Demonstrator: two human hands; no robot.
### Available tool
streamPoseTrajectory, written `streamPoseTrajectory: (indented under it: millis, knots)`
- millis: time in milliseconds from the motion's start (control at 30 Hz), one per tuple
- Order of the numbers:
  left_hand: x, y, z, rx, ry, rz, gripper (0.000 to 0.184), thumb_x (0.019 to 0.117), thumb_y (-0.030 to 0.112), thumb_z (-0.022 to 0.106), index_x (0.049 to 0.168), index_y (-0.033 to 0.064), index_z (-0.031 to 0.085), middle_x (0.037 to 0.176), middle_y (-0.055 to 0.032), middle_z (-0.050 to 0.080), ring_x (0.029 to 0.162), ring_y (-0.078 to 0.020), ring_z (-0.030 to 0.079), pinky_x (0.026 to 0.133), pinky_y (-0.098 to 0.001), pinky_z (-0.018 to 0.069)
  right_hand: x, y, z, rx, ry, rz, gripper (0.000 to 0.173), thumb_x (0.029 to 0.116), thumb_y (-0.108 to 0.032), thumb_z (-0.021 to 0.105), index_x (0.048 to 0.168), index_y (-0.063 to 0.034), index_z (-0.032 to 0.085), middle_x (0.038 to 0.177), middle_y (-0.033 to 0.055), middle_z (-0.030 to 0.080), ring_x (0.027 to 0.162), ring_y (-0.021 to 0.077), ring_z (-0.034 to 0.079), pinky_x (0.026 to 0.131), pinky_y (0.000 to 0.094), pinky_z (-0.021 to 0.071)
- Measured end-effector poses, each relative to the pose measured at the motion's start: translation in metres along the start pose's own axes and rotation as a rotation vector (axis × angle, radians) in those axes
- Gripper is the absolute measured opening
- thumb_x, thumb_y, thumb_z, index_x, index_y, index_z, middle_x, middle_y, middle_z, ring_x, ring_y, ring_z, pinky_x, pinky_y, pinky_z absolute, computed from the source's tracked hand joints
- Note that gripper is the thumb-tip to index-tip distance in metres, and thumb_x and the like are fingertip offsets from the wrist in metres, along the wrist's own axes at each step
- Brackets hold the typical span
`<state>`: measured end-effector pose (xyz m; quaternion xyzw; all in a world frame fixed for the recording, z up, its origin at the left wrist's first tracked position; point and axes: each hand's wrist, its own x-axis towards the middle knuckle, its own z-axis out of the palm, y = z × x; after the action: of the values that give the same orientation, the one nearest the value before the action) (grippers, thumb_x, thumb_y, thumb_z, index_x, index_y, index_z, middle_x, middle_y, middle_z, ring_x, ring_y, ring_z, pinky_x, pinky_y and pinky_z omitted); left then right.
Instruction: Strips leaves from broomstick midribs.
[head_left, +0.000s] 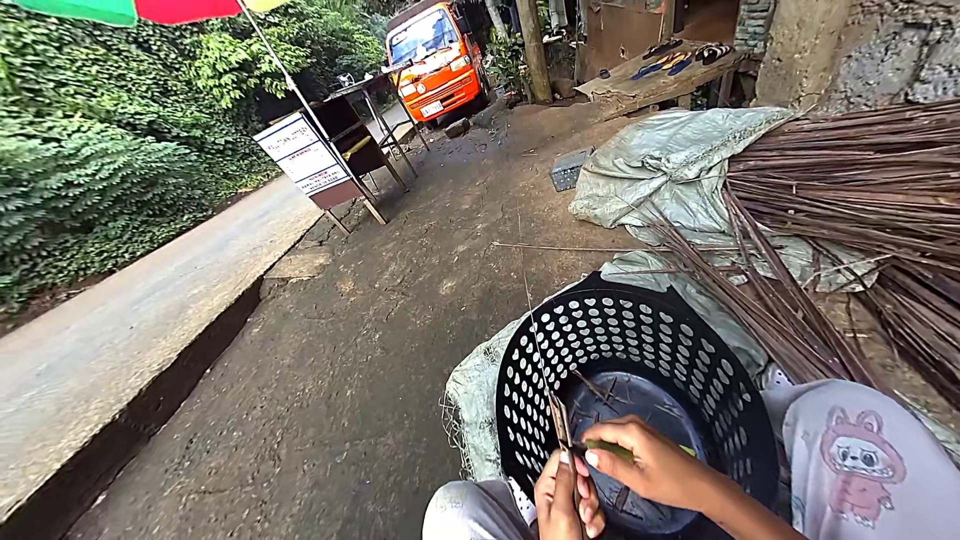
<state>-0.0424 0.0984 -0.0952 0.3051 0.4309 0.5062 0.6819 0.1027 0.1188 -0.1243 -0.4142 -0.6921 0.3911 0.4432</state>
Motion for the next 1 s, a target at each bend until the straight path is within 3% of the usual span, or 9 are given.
streamPoseTrajectory:
  millis: [100,233,400,467,533,600,733,933,1000]
  knots:
    - [0.002,0.002,0.005,0.028,0.014,0.013,0.045,0.1061,-0.001,0.017,0.079,0.0101,0.051,0.051,0.0129,0.05,0.04,0.0084,0.045,0.043,-0.0066,0.0383,0.002,-0.001,0.004,0.008,0.039,-0.008,0.025,0.0937,-0.007,0.056,0.093,0.0119,0.072,0.074,0.0202,0.066,0.062,0.0196,0.057,0.061,0.033,0.0459]
    - [0.0,-0.002,0.007,0.048,-0.028,-0.006,0.045,0.1064,0.0,0.019,0.078,0.0115,0.052,0.051,0.0132,0.051,0.041,0.0089,0.045,0.044,-0.0067,0.0374,0.009,-0.001,0.004,0.021,0.035,-0.001,0.028,0.0945,-0.01,0.056,0.079,0.0104,0.065,0.064,0.0138,0.058,0.058,0.0132,0.051,0.057,0.0287,0.0402]
    - [-0.001,-0.007,-0.001,-0.084,-0.082,-0.025,0.049,0.104,0.0,0.016,0.077,0.0122,0.054,0.051,0.0129,0.054,0.042,0.0085,0.048,0.044,-0.0067,0.0387,0.007,0.005,0.0,0.079,-0.008,-0.009,0.029,0.0947,-0.011,0.057,0.078,0.0118,0.065,0.064,0.0126,0.058,0.059,0.0075,0.048,0.058,0.0232,0.0374]
    - [0.001,-0.009,-0.004,-0.146,-0.102,-0.054,0.051,0.1036,0.0,0.015,0.076,0.0128,0.056,0.052,0.0127,0.055,0.042,0.0082,0.049,0.044,-0.0067,0.0393,0.005,0.007,0.001,0.048,0.011,-0.003,0.029,0.0939,-0.013,0.058,0.079,0.0107,0.066,0.067,0.0143,0.06,0.061,0.0126,0.051,0.059,0.0284,0.0401]
    - [0.003,-0.009,-0.005,-0.181,-0.114,-0.078,0.051,0.104,0.001,0.014,0.077,0.013,0.056,0.052,0.0122,0.055,0.042,0.0078,0.05,0.044,-0.0067,0.0401,0.002,0.006,0.003,-0.043,0.068,-0.009,0.027,0.0931,-0.014,0.06,0.085,0.01,0.071,0.076,0.0202,0.067,0.067,0.0266,0.063,0.063,0.043,0.0481]
    - [0.004,-0.008,-0.004,-0.174,-0.102,-0.092,0.051,0.1046,0.002,0.014,0.076,0.0125,0.055,0.051,0.0118,0.055,0.041,0.0076,0.05,0.043,-0.0068,0.0397,0.0,0.006,0.009,-0.201,0.196,-0.065,0.026,0.0906,-0.018,0.064,0.088,0.0065,0.074,0.076,0.0196,0.069,0.065,0.0327,0.068,0.057,0.0496,0.0513]
    - [0.004,-0.008,-0.003,-0.129,-0.087,-0.086,0.049,0.1044,0.001,0.014,0.078,0.011,0.055,0.051,0.0119,0.054,0.041,0.0074,0.05,0.043,-0.0068,0.0398,0.0,0.019,0.017,-0.431,0.403,-0.199,0.033,0.0877,-0.029,0.064,0.088,0.0019,0.076,0.066,0.0128,0.062,0.049,0.0256,0.06,0.042,0.0397,0.0453]
    - [0.006,0.0,0.003,-0.064,-0.006,-0.122,0.046,0.1077,0.002,0.013,0.082,0.0091,0.05,0.05,0.0116,0.05,0.039,0.0075,0.046,0.042,-0.0066,0.0389,0.008,0.026,0.028,-0.707,0.569,-0.312,0.037,0.088,-0.033,0.059,0.086,-0.0017,0.077,0.062,0.0102,0.06,0.047,0.0234,0.059,0.042,0.0339,0.0456]
    - [0.005,0.001,0.004,-0.041,0.005,-0.142,0.045,0.1083,0.002,0.014,0.081,0.009,0.05,0.05,0.0114,0.049,0.039,0.0075,0.046,0.041,-0.0065,0.0385,0.009,0.027,0.03,-0.709,0.608,-0.203,0.035,0.0875,-0.03,0.06,0.089,0.0006,0.077,0.065,0.0134,0.062,0.05,0.027,0.062,0.044,0.0375,0.0484]
